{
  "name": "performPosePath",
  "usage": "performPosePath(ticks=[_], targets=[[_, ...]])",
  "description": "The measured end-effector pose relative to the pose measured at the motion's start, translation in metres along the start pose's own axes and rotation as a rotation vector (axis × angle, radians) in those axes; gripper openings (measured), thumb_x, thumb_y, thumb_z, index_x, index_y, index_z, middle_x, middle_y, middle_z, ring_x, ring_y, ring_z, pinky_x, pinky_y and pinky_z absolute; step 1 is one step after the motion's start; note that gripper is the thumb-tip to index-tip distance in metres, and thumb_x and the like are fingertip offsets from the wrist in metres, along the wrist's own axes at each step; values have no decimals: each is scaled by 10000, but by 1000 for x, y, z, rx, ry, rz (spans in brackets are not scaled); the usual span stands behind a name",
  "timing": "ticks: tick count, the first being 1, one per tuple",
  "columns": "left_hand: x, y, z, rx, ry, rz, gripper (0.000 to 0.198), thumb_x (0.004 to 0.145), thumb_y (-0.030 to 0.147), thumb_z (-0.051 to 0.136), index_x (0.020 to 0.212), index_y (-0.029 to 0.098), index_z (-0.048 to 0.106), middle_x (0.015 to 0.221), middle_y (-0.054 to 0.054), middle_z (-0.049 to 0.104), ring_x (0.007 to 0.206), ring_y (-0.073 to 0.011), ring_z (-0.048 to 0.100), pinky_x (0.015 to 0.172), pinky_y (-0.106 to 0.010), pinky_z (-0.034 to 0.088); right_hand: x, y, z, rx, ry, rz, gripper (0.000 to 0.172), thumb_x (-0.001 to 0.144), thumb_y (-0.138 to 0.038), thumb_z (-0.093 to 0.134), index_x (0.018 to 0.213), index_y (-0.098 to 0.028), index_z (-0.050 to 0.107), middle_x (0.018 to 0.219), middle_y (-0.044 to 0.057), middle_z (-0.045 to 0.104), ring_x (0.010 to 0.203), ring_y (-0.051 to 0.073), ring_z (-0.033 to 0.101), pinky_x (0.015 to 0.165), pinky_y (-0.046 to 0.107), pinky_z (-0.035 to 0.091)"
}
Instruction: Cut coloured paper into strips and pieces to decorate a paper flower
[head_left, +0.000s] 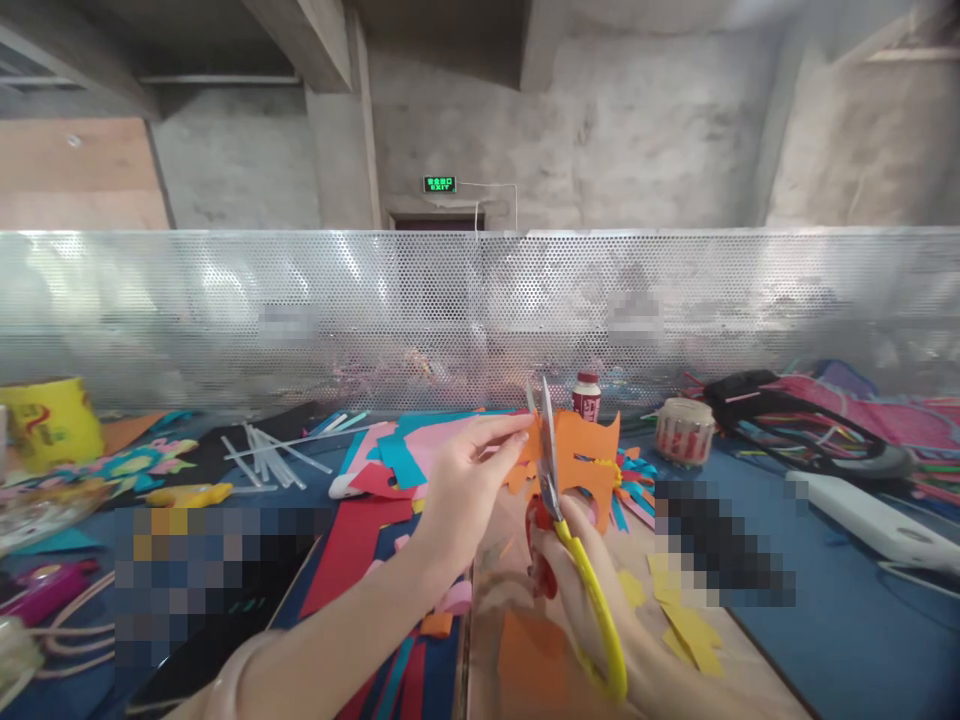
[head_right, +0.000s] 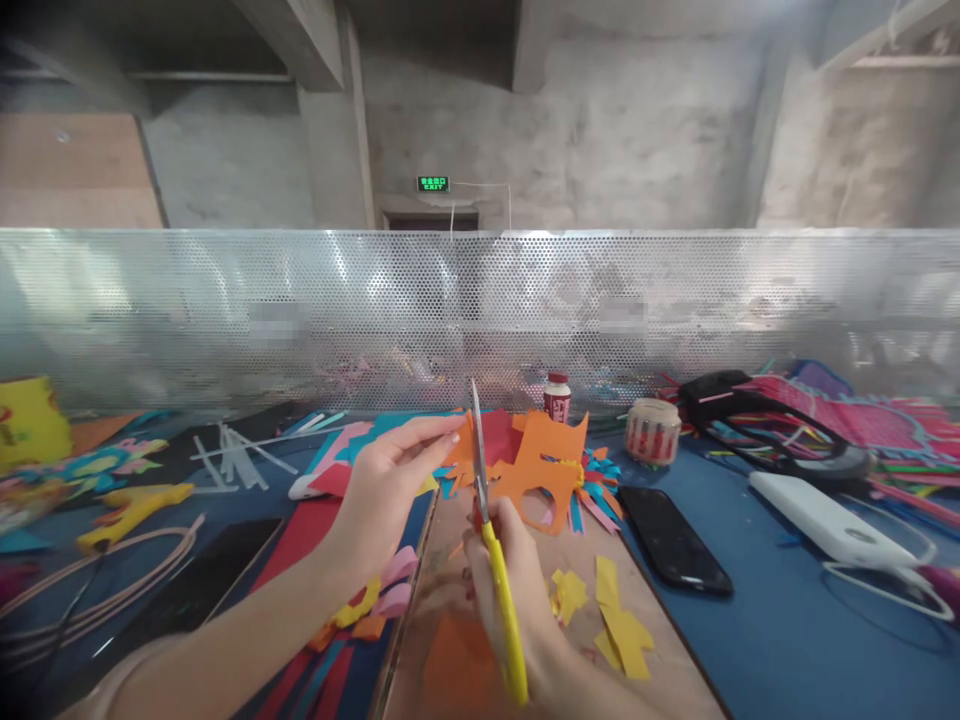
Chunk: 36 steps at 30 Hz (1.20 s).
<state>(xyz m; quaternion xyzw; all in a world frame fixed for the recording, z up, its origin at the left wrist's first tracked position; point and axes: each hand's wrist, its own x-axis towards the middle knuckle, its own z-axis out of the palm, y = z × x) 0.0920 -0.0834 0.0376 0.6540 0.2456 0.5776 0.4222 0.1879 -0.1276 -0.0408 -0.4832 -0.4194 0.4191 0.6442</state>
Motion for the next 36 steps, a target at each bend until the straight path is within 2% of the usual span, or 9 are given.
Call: performPosePath(ticks=[8, 13, 23, 30, 36], targets=[[0, -3, -2, 0, -12, -5, 185, 786, 240, 571, 923, 248, 694, 1028, -27, 671, 1002, -173, 589, 906, -318, 449, 0, -2, 0, -22, 1, -11, 198, 690, -392, 512, 721, -225, 410, 495, -85, 370, 389, 76, 342, 387, 203, 299], [1, -2, -3, 5, -25, -3, 177, 775, 235, 574, 904, 238, 697, 1021, -36, 672, 987, -178, 595, 909, -333, 446, -3, -6, -2, -67, 1, -28, 153, 687, -325, 508, 732, -224, 402, 528, -84, 398, 413, 78, 378, 410, 200, 316], [2, 1, -4, 10, -28, 67, 181, 796, 206, 549, 909, 221, 689, 1059, -30, 626, 1013, -152, 569, 886, -265, 455, -3, -7, -3, -138, -51, -35, 77, 713, -263, 450, 739, -219, 393, 531, -85, 399, 419, 77, 389, 415, 201, 314], [3, 2, -5, 30, -32, 66, 183, 791, 227, 562, 928, 203, 681, 1079, -46, 616, 1005, -173, 578, 875, -296, 473, -4, -6, -6, -181, -82, -69, 51, 732, -236, 425, 757, -208, 390, 539, -85, 393, 425, 66, 383, 420, 191, 315], [4, 1, -6, 51, -34, 84, 173, 799, 221, 565, 930, 212, 678, 1080, -30, 612, 1010, -155, 574, 871, -266, 475, 1, -1, -7, -166, -90, -42, 56, 722, -237, 434, 755, -206, 401, 539, -87, 389, 418, 61, 367, 404, 184, 306]])
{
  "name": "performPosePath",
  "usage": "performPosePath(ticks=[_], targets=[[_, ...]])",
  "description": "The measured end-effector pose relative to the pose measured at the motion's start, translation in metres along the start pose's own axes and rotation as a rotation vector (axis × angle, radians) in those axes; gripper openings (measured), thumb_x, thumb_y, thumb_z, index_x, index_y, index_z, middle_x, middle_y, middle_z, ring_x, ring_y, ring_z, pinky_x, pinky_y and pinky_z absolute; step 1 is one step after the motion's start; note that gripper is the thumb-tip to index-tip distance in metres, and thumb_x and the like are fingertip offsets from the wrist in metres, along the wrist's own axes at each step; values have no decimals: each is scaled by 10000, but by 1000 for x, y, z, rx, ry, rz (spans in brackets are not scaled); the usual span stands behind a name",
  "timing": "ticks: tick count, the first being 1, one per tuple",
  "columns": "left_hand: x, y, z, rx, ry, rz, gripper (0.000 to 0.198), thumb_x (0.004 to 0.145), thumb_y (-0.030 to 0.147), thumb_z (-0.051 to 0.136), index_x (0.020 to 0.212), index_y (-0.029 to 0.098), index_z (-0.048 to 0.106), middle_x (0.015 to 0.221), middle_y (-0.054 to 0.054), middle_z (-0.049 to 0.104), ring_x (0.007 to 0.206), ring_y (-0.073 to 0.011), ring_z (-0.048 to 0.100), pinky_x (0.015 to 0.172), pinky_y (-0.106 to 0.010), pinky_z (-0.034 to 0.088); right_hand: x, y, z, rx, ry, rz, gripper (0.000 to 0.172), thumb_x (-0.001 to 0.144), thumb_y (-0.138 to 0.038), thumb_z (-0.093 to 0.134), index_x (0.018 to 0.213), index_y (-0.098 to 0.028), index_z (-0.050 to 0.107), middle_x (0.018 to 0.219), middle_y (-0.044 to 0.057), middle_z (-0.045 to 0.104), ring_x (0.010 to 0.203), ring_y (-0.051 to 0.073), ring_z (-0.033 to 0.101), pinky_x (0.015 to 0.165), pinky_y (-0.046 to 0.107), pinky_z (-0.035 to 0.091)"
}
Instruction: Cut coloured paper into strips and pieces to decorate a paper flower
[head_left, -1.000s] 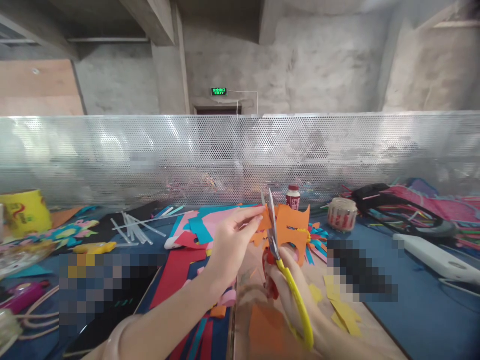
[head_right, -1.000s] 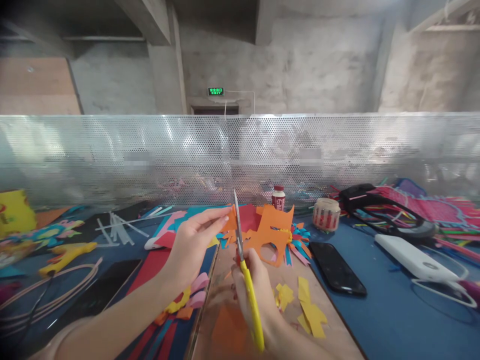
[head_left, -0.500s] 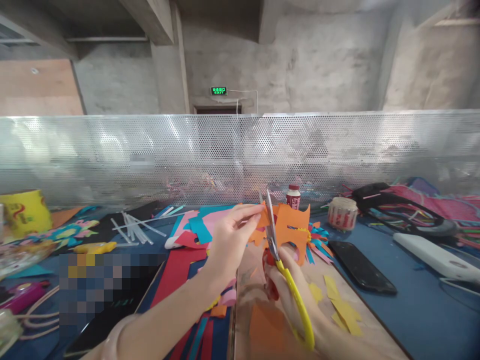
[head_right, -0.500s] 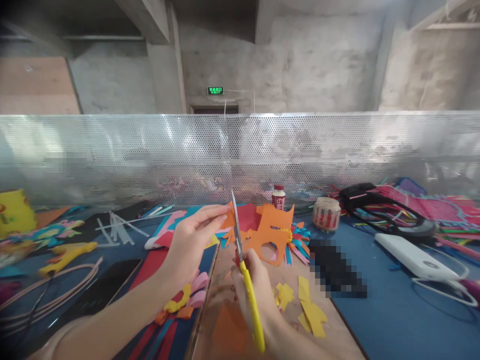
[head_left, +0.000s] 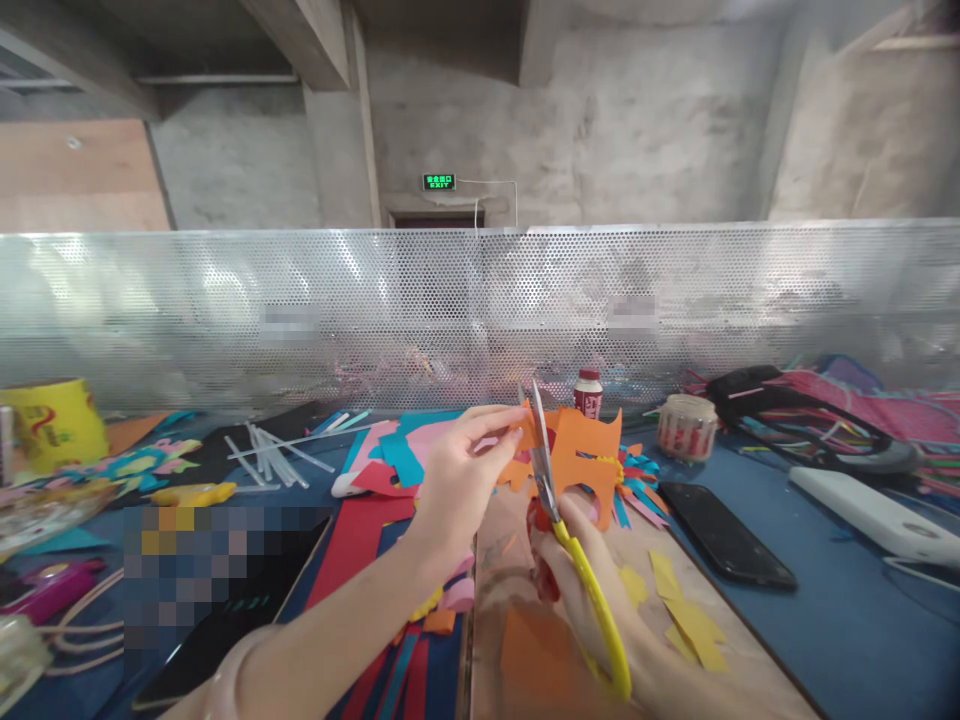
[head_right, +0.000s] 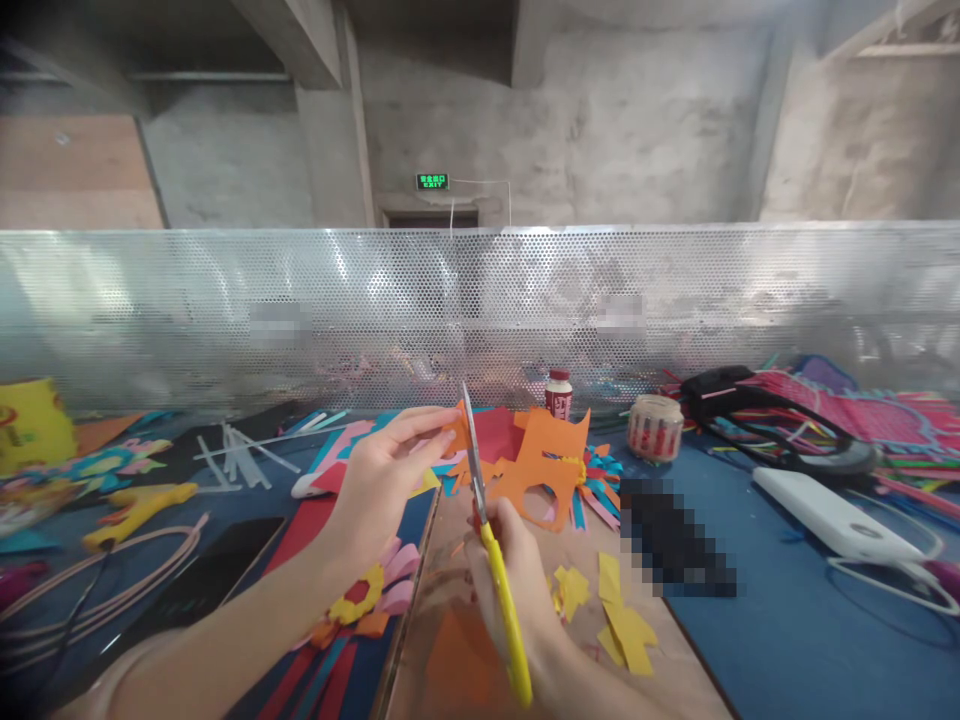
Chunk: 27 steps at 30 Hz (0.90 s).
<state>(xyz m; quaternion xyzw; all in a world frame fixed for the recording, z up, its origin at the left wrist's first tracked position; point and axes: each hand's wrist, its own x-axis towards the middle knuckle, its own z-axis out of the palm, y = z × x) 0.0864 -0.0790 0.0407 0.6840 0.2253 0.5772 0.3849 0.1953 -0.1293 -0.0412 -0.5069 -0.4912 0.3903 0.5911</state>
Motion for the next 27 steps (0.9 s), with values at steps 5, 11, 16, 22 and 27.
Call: performPosePath(ticks=[5, 11, 16, 22, 27], targets=[[0, -1, -1, 9, 1, -2, 173, 800, 221, 570, 935, 226, 678, 1081, -18, 614, 1005, -149, 577, 863, -260, 477, 0, 2, -1, 0, -3, -15, 59, 720, -246, 432, 749, -208, 398, 525, -92, 376, 416, 61, 360, 397, 181, 302], [2, -2, -3, -7, -8, -5, 171, 799, 218, 571, 934, 230, 676, 1081, -18, 615, 1006, -158, 583, 881, -287, 477, 3, 6, -2, -42, 2, -56, 62, 704, -246, 429, 746, -204, 411, 520, -92, 385, 394, 60, 373, 382, 181, 301], [4, -2, -5, 11, -31, 4, 166, 791, 198, 576, 914, 228, 683, 1064, -16, 615, 991, -159, 593, 871, -290, 485, 4, 6, -2, -60, 9, -48, 71, 701, -260, 449, 723, -203, 413, 518, -89, 403, 401, 60, 378, 385, 176, 313], [5, -4, -4, 11, -29, 12, 165, 794, 194, 578, 908, 247, 685, 1051, -1, 619, 981, -143, 594, 858, -266, 487, 1, 3, -2, -85, 17, -56, 60, 688, -228, 446, 734, -207, 414, 514, -85, 410, 410, 73, 395, 380, 175, 326], [5, -4, -4, 5, -26, 15, 163, 792, 197, 582, 902, 258, 685, 1046, 10, 618, 958, -133, 603, 844, -254, 496, 0, 0, -1, -107, 16, -69, 58, 674, -191, 430, 728, -205, 411, 531, -80, 425, 418, 71, 411, 393, 172, 342]])
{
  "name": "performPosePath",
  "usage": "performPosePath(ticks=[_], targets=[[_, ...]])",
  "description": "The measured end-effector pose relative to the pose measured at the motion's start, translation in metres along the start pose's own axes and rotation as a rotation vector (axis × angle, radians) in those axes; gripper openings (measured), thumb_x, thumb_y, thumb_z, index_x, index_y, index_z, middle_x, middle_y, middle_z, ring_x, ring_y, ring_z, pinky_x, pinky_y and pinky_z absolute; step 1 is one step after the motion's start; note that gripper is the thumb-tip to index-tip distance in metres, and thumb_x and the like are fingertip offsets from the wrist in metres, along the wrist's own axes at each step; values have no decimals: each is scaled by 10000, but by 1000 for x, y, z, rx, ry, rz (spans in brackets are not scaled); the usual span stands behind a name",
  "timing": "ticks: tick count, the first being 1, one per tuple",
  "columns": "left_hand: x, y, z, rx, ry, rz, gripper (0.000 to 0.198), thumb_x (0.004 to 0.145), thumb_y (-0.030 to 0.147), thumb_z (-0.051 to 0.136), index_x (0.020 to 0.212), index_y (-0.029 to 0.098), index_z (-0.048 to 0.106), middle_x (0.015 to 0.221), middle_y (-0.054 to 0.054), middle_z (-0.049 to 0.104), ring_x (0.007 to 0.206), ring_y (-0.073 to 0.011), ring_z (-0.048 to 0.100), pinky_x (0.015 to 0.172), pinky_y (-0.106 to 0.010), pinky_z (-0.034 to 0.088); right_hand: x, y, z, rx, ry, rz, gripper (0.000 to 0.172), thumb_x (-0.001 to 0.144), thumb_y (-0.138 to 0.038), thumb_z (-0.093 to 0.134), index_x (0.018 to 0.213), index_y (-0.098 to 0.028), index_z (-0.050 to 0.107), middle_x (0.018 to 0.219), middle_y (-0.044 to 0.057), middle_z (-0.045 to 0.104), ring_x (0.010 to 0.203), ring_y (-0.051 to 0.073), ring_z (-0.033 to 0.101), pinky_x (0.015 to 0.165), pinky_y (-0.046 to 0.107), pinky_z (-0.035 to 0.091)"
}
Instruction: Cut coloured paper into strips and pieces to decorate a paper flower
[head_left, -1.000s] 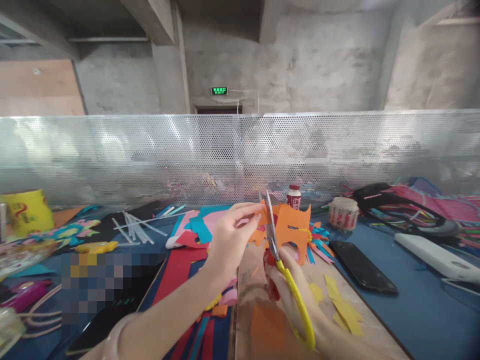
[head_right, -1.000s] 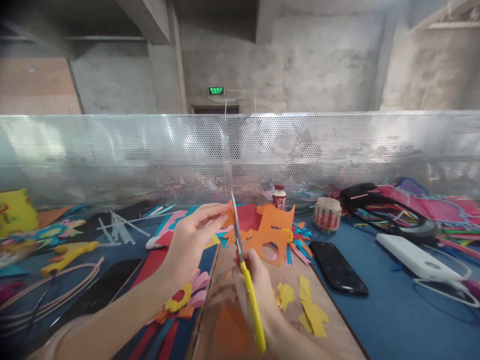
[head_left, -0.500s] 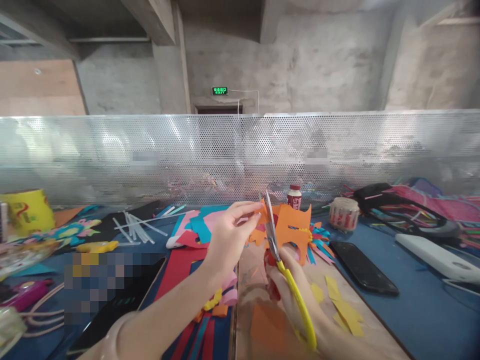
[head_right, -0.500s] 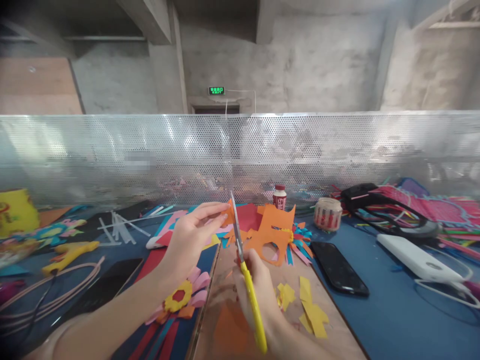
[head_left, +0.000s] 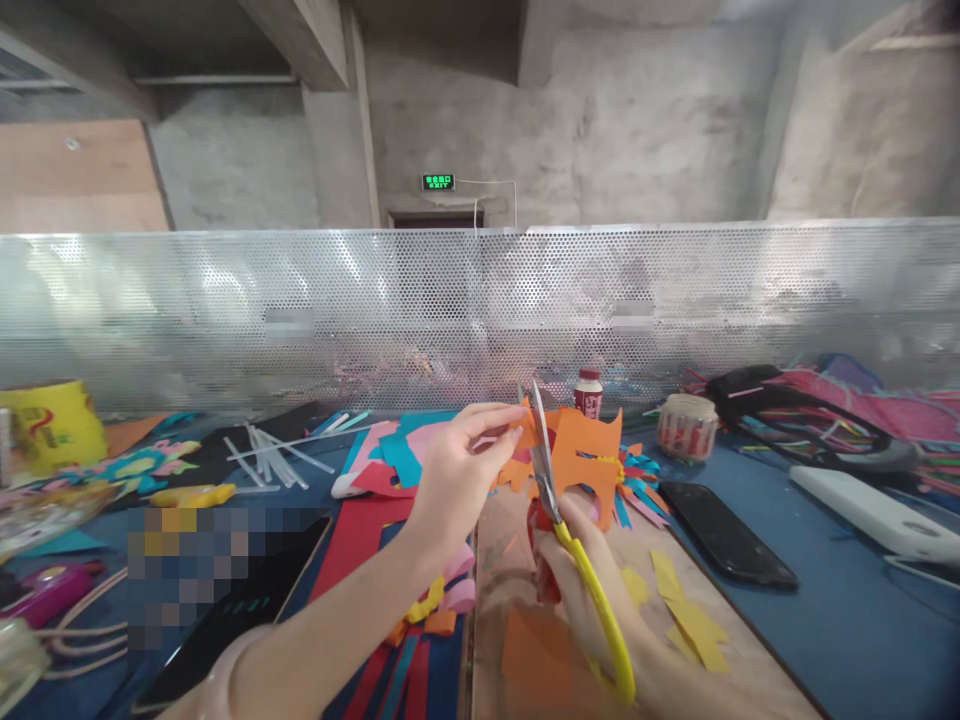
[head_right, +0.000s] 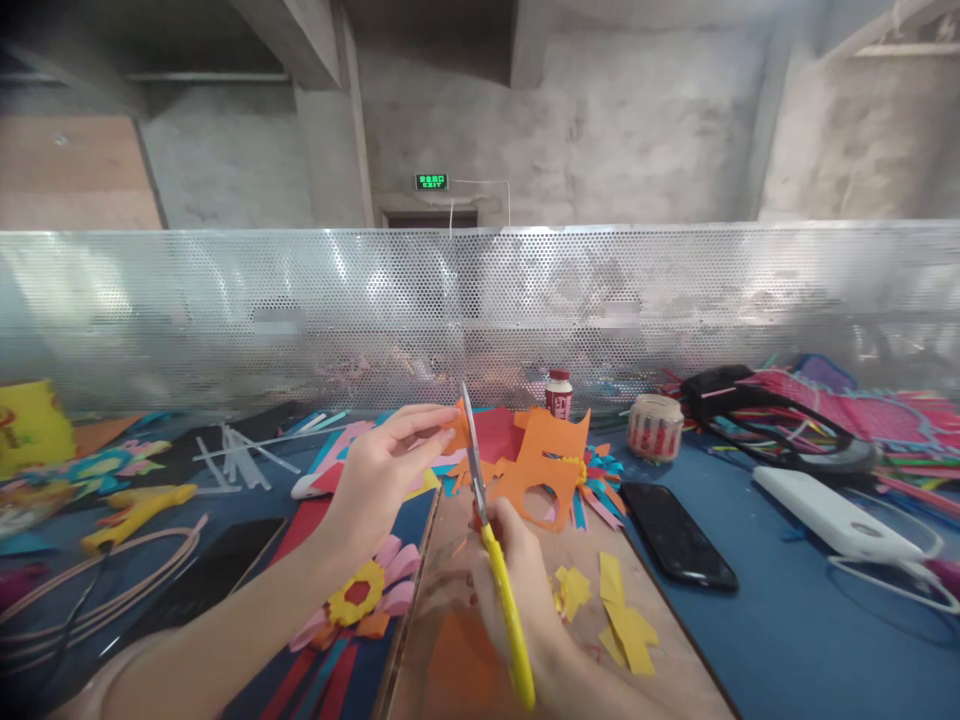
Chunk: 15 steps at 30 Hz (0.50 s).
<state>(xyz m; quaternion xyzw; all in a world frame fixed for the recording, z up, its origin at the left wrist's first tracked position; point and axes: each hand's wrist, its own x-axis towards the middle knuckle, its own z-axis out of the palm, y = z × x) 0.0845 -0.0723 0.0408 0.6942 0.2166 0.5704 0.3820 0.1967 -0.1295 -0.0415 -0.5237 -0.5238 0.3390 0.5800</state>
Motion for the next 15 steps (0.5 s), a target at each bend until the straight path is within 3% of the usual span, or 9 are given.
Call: performPosePath(ticks=[15], targets=[[0, 1, -1, 16, -7, -23, 174, 787, 213, 574, 925, 228, 679, 1069, -24, 613, 968, -170, 602, 862, -318, 503, 2, 3, 3, 116, 18, 63, 68, 692, -256, 473, 684, -224, 414, 481, -89, 389, 377, 88, 367, 335, 187, 317]])
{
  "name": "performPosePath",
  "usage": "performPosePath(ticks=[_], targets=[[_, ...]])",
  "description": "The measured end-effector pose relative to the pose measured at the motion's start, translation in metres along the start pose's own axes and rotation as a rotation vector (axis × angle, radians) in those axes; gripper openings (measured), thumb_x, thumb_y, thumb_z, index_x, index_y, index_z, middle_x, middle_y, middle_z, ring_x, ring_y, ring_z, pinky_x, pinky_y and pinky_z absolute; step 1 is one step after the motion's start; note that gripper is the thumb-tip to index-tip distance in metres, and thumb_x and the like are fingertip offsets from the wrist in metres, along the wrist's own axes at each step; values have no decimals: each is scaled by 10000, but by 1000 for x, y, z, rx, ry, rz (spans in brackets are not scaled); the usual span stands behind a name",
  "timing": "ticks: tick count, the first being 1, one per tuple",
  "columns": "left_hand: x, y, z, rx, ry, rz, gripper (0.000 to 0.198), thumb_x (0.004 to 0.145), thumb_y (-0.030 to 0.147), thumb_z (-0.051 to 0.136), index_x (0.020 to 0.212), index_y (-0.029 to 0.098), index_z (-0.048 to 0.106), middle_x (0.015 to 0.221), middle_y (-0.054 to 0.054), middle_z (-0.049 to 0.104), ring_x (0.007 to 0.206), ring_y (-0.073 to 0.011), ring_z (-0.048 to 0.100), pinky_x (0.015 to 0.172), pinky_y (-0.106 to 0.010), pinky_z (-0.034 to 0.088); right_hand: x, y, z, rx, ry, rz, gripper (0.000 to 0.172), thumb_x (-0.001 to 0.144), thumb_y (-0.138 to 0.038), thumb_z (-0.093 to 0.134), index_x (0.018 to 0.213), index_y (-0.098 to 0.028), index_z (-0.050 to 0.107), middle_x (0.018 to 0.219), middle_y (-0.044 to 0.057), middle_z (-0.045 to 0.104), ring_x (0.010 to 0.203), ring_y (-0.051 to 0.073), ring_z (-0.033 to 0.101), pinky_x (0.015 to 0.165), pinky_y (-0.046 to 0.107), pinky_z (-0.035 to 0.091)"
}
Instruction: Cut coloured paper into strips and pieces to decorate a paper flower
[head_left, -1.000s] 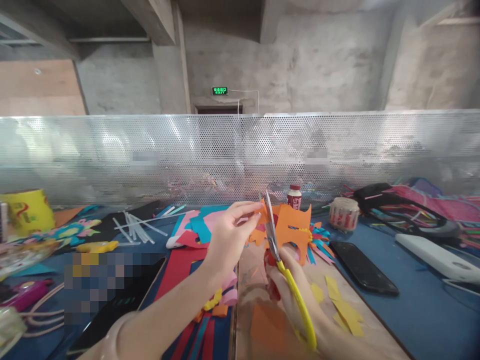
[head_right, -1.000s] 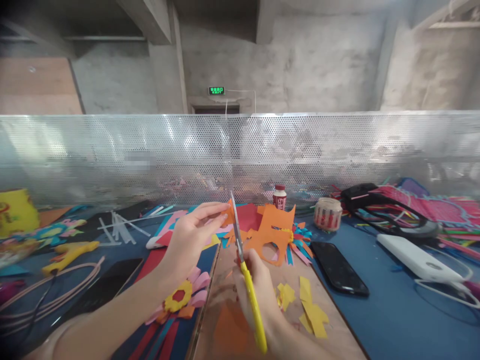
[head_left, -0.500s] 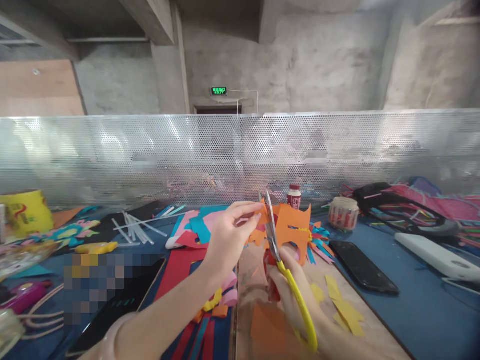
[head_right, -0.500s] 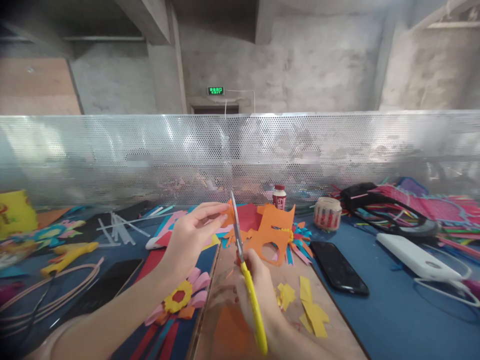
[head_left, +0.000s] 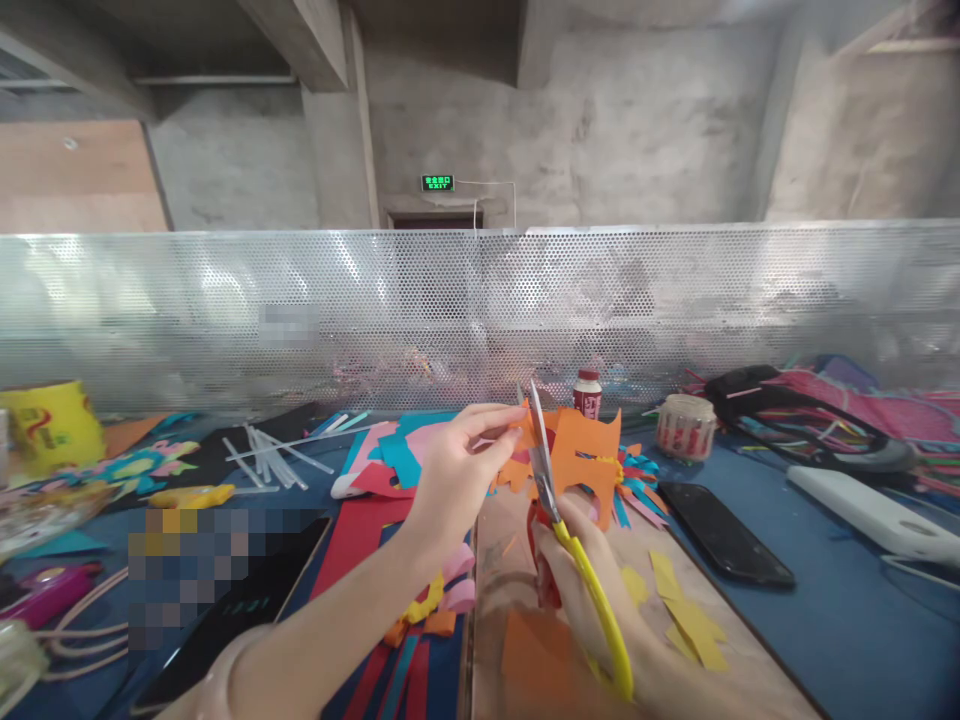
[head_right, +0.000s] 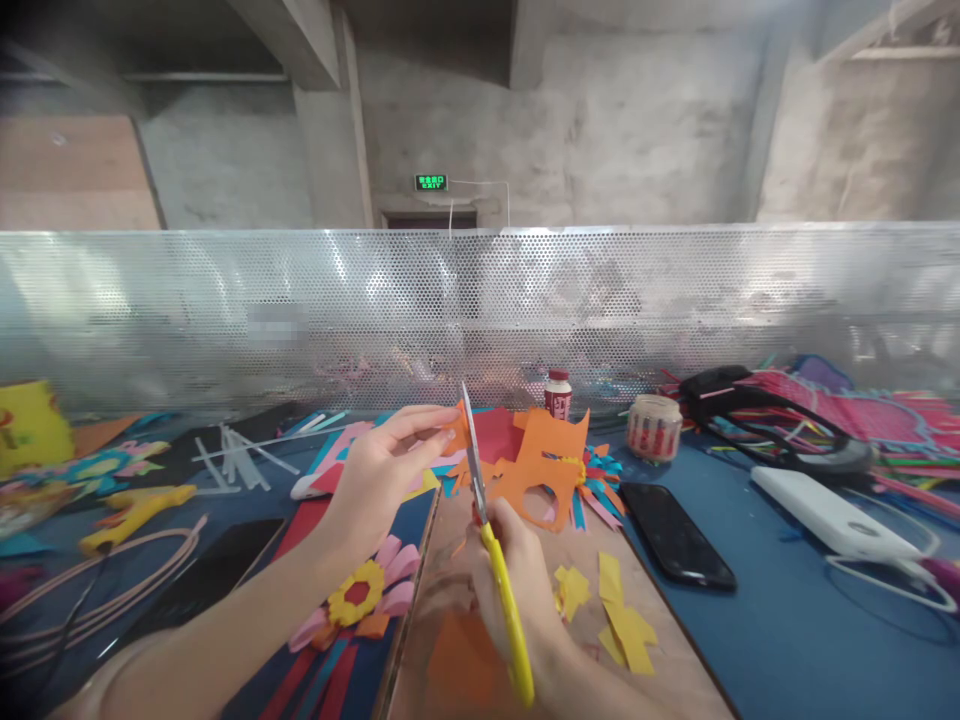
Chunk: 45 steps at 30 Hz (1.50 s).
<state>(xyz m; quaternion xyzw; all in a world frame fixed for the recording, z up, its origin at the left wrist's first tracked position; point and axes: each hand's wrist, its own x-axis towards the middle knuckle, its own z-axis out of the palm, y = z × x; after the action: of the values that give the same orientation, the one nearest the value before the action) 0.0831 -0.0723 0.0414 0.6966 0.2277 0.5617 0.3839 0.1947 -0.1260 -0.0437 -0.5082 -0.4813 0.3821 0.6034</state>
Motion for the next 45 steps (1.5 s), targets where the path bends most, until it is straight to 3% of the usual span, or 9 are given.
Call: performPosePath(ticks=[5, 15, 27, 45], targets=[[1, 1, -1, 0, -5, -11, 181, 777, 210, 574, 925, 204, 678, 1068, -45, 620, 977, -180, 598, 858, -320, 504, 0, -1, 0, -44, 15, -34, 125, 736, -283, 483, 670, -227, 394, 472, -86, 384, 394, 91, 357, 361, 192, 307], [2, -2, -3, -15, -21, -21, 190, 770, 224, 579, 932, 195, 675, 1083, -59, 620, 996, -190, 593, 879, -342, 496, 0, 3, -3, -72, -20, -80, 105, 718, -157, 445, 664, -222, 385, 465, -85, 395, 395, 84, 348, 393, 200, 280], [3, 2, -4, 6, -22, -21, 187, 763, 207, 576, 918, 183, 678, 1075, -59, 619, 990, -185, 594, 886, -337, 494, -1, -2, -1, -123, 26, -38, 146, 750, -275, 461, 633, -216, 397, 405, -80, 372, 331, 86, 347, 366, 213, 256], [3, 2, -4, 10, -34, -34, 192, 754, 222, 583, 919, 204, 678, 1063, -52, 634, 957, -180, 607, 857, -331, 503, 2, 6, -4, -161, 1, -43, 63, 736, -199, 459, 678, -208, 437, 407, -107, 354, 332, 64, 354, 371, 181, 281]])
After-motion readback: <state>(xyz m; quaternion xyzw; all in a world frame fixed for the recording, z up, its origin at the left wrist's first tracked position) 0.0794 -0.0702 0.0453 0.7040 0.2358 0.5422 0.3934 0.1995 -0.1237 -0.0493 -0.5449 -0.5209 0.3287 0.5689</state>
